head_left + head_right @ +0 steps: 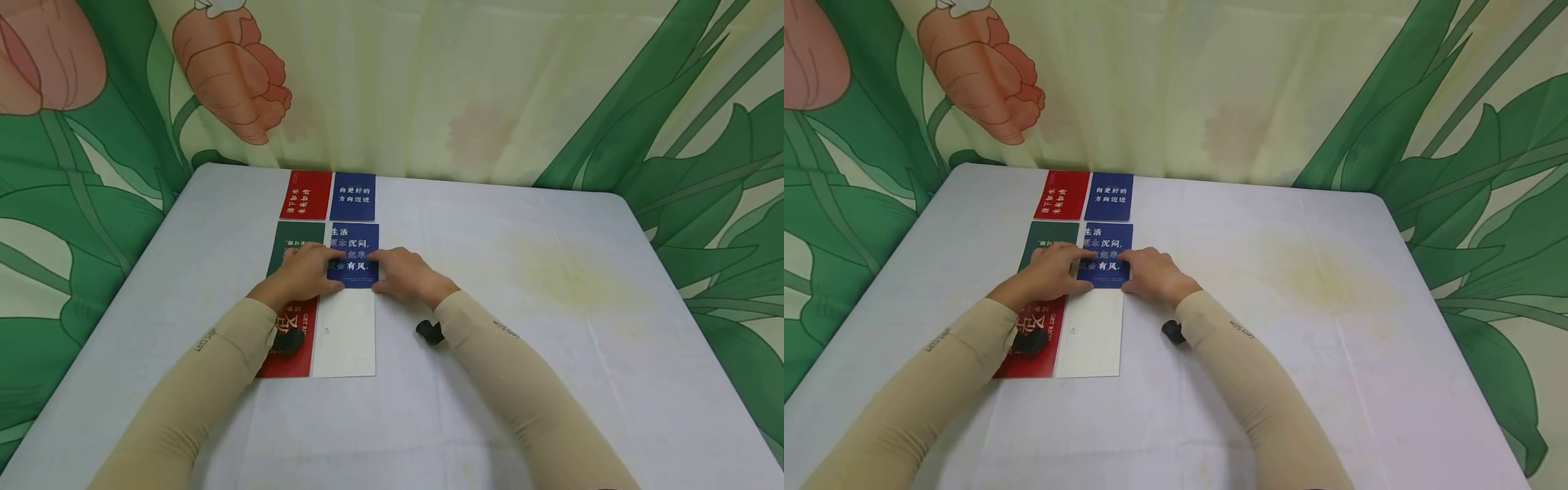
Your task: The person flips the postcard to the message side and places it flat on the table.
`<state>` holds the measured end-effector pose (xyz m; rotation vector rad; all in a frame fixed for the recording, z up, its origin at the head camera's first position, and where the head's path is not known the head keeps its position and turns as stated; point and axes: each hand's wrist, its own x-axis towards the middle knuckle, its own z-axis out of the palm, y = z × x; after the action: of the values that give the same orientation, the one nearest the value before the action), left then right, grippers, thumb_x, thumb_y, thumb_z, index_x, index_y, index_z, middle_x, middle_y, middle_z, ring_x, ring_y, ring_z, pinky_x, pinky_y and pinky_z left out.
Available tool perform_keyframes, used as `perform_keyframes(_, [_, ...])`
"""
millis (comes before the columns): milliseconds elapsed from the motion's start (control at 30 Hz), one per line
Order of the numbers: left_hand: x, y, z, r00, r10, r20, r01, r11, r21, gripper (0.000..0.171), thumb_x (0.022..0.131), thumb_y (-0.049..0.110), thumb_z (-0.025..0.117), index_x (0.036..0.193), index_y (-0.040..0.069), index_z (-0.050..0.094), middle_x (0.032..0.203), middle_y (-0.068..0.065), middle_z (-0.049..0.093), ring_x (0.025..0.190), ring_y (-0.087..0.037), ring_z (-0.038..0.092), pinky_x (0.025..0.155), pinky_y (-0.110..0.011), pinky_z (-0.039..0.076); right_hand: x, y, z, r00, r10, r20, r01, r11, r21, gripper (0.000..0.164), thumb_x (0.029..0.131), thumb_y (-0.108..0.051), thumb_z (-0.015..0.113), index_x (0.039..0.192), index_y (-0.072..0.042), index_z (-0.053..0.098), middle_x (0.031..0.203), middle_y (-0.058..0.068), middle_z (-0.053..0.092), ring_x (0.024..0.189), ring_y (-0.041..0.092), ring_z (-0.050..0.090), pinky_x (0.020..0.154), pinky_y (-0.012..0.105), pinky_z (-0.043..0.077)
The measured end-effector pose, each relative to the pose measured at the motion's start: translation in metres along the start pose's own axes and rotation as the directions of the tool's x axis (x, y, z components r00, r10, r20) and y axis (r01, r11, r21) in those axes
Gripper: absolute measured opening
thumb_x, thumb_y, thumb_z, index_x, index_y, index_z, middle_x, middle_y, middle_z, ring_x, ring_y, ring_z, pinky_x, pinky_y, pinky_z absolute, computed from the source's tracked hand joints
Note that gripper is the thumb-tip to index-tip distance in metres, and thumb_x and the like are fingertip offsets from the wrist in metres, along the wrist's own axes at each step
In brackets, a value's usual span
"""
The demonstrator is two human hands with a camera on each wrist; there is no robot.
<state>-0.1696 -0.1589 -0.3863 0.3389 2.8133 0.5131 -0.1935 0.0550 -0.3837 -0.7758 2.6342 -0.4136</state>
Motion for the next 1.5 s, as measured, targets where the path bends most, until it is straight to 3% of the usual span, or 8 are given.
perform_keyframes(333, [0.0009,-0.0041,0.0002,1.000,0.009,0.014,-0.009,1.000,-0.012,0.070,0.084,0.035,0.080,0.146,0.014,0.054,0.147,-0.019,0.048,0.138,-0.037,0.034,0.108,-0.062,0.022,-0.0010,0.0035,-0.0033,0.999,-0.043,-0.013,0.043,0.998,0.038,0.057,0.095,-0.025,0.063,0.146,-0.005,0.050,0.141,0.012,0.057,0.130,0.029,0.051,0.111,0.040,0.037])
perform_keyframes(500, [0.0001,-0.0038,-0.0007,1.000,0.022,0.013,-0.022,0.999,-0.027,0.065,0.086,0.030,0.075,0.146,0.013,0.054,0.147,-0.019,0.047,0.138,-0.035,0.033,0.108,-0.061,0.020,-0.0010,0.0052,-0.0053,0.997,-0.068,-0.037,0.071,0.993,0.091,0.053,0.097,-0.025,0.059,0.144,-0.002,0.052,0.141,0.012,0.057,0.133,0.028,0.050,0.112,0.039,0.035])
perform_keyframes(800, [-0.0016,-0.0057,0.0011,0.999,0.003,-0.054,-0.007,0.998,-0.070,0.053,0.090,0.028,0.058,0.141,0.013,0.059,0.144,-0.018,0.051,0.137,-0.034,0.034,0.109,-0.061,0.017,-0.0005,0.0065,-0.0045,0.992,-0.096,-0.084,0.106,0.986,0.126,0.057,0.096,-0.026,0.062,0.144,0.001,0.049,0.141,0.015,0.056,0.133,0.028,0.049,0.114,0.038,0.034])
perform_keyframes(1067, [-0.0008,-0.0022,-0.0006,0.994,0.009,-0.105,-0.017,0.997,-0.079,0.045,0.091,0.025,0.058,0.134,0.012,0.066,0.140,-0.017,0.055,0.135,-0.032,0.038,0.110,-0.061,0.016,0.0051,0.0070,-0.0034,0.966,0.032,-0.258,-0.012,0.997,0.080,0.037,0.097,-0.010,0.055,0.134,-0.007,0.061,0.133,0.008,0.063,0.126,0.028,0.054,0.107,0.039,0.041])
perform_keyframes(1333, [0.0019,-0.0066,0.0022,0.992,0.007,-0.123,-0.023,0.991,-0.132,0.045,0.091,0.009,0.067,0.135,0.013,0.064,0.140,-0.016,0.054,0.134,-0.033,0.039,0.110,-0.058,0.018,0.0083,0.0086,-0.0021,0.963,0.069,-0.261,-0.030,0.988,0.150,0.033,0.098,-0.009,0.053,0.129,-0.006,0.063,0.127,0.007,0.067,0.122,0.027,0.057,0.104,0.039,0.044])
perform_keyframes(1500, [0.0040,-0.0087,0.0047,0.978,-0.004,-0.210,-0.038,0.980,-0.194,0.043,0.092,0.005,0.064,0.135,0.010,0.060,0.132,-0.012,0.062,0.130,-0.033,0.043,0.109,-0.057,0.020,0.0081,0.0093,-0.0009,0.964,0.088,-0.250,-0.030,0.973,0.229,0.034,0.098,-0.011,0.054,0.132,-0.005,0.059,0.125,0.007,0.067,0.121,0.026,0.057,0.103,0.038,0.044])
